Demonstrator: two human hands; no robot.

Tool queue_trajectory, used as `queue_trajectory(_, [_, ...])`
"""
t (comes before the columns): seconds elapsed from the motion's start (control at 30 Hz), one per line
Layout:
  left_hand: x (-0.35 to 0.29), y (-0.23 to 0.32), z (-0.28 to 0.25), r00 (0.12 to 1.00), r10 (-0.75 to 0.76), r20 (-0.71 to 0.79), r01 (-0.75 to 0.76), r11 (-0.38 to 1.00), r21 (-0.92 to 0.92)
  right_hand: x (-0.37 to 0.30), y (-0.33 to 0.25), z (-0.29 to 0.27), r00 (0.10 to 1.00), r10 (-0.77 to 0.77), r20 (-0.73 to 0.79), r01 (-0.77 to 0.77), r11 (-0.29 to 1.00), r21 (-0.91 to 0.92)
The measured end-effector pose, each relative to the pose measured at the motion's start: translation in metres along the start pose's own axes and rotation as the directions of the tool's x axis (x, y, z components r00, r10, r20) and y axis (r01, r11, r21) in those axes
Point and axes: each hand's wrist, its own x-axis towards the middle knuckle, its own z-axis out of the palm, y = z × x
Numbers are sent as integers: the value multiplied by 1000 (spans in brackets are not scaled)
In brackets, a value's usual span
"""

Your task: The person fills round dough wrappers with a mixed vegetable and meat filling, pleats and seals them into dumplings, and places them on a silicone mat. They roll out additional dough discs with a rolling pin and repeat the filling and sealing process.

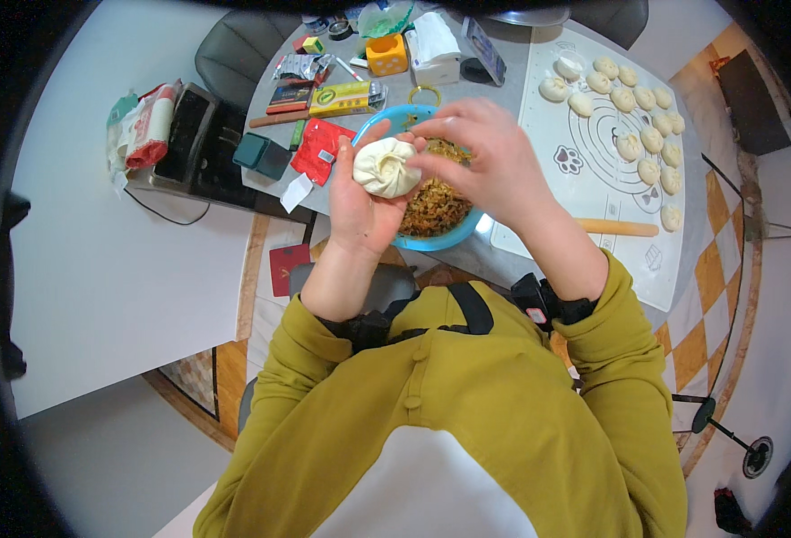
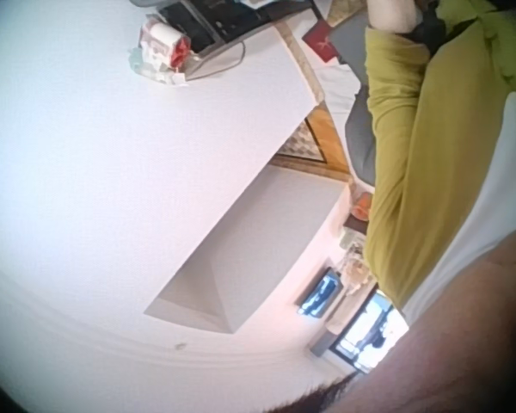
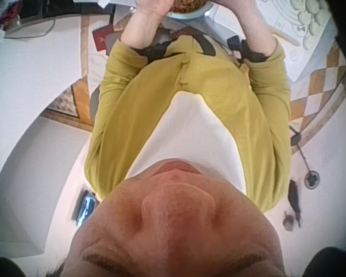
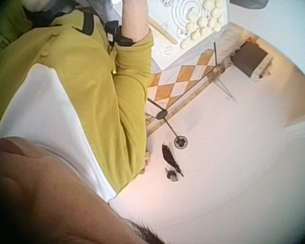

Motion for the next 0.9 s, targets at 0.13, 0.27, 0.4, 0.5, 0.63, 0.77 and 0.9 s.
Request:
queue_trajectory(0.13, [-1,-1,-6,990,137,35,-136,990,-41,-7,-17,6,988,126,88,-129,991,32])
queue_trajectory(0.27, [-4,-2,-10,972,193,136,-189,981,-40,-9,-28,17,978,200,65,-203,979,31])
queue_trajectory(0.4, [-7,-2,-9,983,158,97,-156,987,-33,-4,-32,18,994,94,61,-94,996,-10])
queue_trajectory(0.5, [-8,1,-9,983,142,115,-141,990,-20,-1,-33,13,998,-11,60,14,998,-61])
queue_trajectory(0.63, [-8,4,-10,990,96,101,-99,995,25,2,-31,10,985,-164,50,168,980,-105])
queue_trajectory(0.77, [-7,7,-8,997,44,64,-47,998,41,8,-27,5,953,-239,187,265,955,-132])
queue_trajectory(0.9, [-9,9,4,1000,22,19,-21,998,-63,13,-32,12,993,-114,9,113,990,81])
